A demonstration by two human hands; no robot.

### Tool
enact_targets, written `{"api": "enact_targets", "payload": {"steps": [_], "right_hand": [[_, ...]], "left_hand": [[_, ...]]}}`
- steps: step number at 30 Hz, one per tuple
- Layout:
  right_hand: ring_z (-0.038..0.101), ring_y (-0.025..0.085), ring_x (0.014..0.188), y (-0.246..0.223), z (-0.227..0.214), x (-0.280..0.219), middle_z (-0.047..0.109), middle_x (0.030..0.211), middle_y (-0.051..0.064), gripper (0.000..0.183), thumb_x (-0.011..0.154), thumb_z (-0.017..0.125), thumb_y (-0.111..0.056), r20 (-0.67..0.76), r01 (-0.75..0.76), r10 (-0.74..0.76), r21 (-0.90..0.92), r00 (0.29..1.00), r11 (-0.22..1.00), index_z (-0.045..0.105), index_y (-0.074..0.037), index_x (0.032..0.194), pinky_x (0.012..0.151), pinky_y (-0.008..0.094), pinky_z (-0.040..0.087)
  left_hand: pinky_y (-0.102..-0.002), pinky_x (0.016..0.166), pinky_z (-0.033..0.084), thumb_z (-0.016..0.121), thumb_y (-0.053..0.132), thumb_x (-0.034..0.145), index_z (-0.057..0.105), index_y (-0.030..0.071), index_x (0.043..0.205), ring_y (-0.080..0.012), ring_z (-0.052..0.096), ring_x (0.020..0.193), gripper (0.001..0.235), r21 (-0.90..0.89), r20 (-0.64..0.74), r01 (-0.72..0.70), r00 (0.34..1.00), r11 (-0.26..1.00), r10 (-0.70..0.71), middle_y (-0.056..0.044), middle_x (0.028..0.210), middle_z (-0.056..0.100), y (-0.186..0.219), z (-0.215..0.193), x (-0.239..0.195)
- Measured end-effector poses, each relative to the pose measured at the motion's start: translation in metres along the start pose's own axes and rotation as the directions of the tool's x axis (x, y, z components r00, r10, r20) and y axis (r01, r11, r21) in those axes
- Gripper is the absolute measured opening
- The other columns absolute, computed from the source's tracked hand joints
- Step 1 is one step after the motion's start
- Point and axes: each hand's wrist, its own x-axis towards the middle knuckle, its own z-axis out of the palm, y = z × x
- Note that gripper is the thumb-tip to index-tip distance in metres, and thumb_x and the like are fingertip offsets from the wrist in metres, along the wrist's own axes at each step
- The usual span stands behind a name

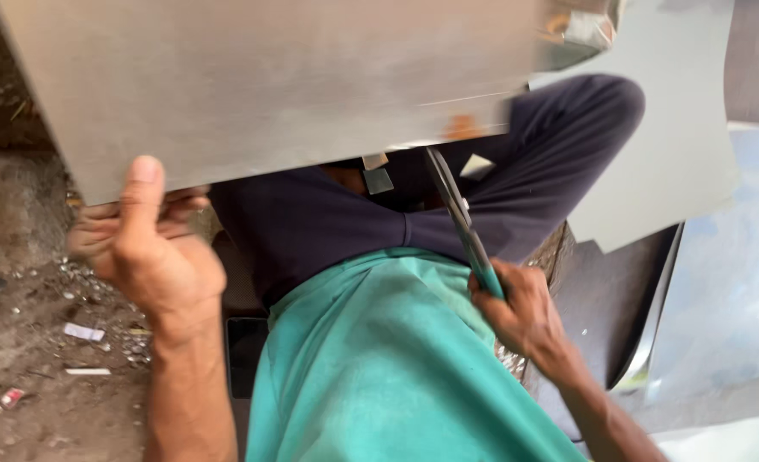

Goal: The person sits cross-legged on the ground and uses tin snips to cut a large sheet of metal. They repeatedly trim the edges of the sheet, creating small rectangular notches and removing strips of metal.

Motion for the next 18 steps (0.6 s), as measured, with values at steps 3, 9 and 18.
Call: {"api": "enact_targets", "payload": {"steps": [3,9,18], "right_hand": [[0.063,0.014,0.055,0.015,0.004,-0.008,0.067,0.063,0.004,0.018,0.070,0.051,-0.001,-0.026,0.099,-0.097,0.090,0.995,0.991,0.066,-0.005,0.078,0.054,0.035,0.055],[0.062,0.023,0.065,-0.014,0.014,0.008,0.071,0.078,0.013,0.028,0.095,0.052,-0.012,0.256,-0.279,0.345,-0.262,0.903,0.924,0.071,-0.011,0.116,0.067,0.039,0.054],[0.056,0.023,0.108,-0.087,0.034,0.042,0.061,0.119,0.014,0.075,0.058,0.044,-0.002,0.519,-0.102,-0.117,0.374,0.847,0.922,0.053,0.001,0.132,0.091,0.038,0.048]], "left_hand": [[-0.025,0.072,0.063,0.068,0.016,0.097,0.074,0.003,0.098,-0.0136,0.075,0.078,0.014,-0.110,0.019,0.311,0.950,0.944,-0.311,-0.008,0.094,0.076,0.010,0.054,-0.015],[-0.028,0.065,0.064,0.075,0.018,0.094,0.074,0.002,0.105,-0.0165,0.076,0.076,0.019,-0.172,0.137,0.346,0.935,0.922,-0.326,-0.010,0.090,0.079,-0.001,0.086,-0.027],[-0.031,0.080,0.067,0.074,0.000,0.094,0.074,-0.007,0.105,-0.0168,0.076,0.082,0.012,-0.265,0.171,0.393,0.918,0.881,-0.358,-0.015,0.093,0.077,-0.039,0.045,-0.033]]}}
